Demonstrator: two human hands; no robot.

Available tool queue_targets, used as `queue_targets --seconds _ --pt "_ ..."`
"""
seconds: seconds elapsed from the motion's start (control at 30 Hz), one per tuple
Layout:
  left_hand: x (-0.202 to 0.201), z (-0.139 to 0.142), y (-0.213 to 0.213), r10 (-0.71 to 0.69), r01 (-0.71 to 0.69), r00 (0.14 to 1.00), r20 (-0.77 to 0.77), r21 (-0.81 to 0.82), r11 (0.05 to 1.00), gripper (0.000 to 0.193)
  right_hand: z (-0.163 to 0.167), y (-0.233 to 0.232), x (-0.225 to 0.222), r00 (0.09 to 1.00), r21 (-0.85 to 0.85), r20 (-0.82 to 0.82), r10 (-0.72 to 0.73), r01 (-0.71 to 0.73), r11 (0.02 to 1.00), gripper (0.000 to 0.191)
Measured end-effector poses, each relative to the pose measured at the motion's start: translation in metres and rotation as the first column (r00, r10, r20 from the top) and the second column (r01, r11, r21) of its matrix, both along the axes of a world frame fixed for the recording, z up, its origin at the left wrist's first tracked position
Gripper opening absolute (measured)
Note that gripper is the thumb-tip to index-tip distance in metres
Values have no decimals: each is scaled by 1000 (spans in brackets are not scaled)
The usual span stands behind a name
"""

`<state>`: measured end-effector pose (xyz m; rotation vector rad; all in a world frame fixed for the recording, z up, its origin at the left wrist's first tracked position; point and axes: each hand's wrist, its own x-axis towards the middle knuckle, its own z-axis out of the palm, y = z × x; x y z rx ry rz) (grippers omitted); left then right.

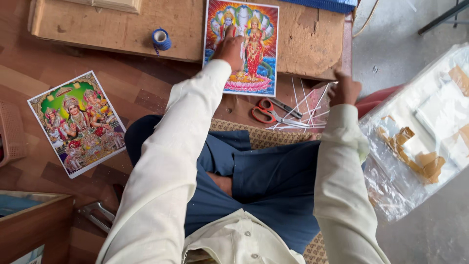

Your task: The person sits on the floor and assembles picture frames by applying blue patterned tape to the edges of printed images. They use scissors to trim excess tape and a utility knife to cut the tape roll, then place the taped images onto cardboard backing.

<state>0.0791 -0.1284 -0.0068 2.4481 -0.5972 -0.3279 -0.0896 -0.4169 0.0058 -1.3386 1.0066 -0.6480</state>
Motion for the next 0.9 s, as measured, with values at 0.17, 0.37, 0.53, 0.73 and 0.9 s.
queue_targets --seconds 0.17,0.37,0.53,0.73,0.9 --pt "-48 -26 55 79 17 966 246 -365 931 75 -30 36 -8 868 -742 -318 380 -478 470 60" --pt "-86 -48 128 303 -301 953 -4 -139 943 91 -44 111 -21 717 -571 -480 506 -693 441 70" --pt "-86 -46 116 327 -337 941 -81 -269 902 61 -48 119 -18 724 -493 -363 586 -683 539 46" --pt "-79 -61 109 472 -476 875 -109 -372 797 27 -56 114 -16 770 -92 -116 627 -637 765 29" --pt "-63 -71 108 537 -541 824 -179 -528 654 19 -58 113 -11 822 54 -24 569 -568 821 22"
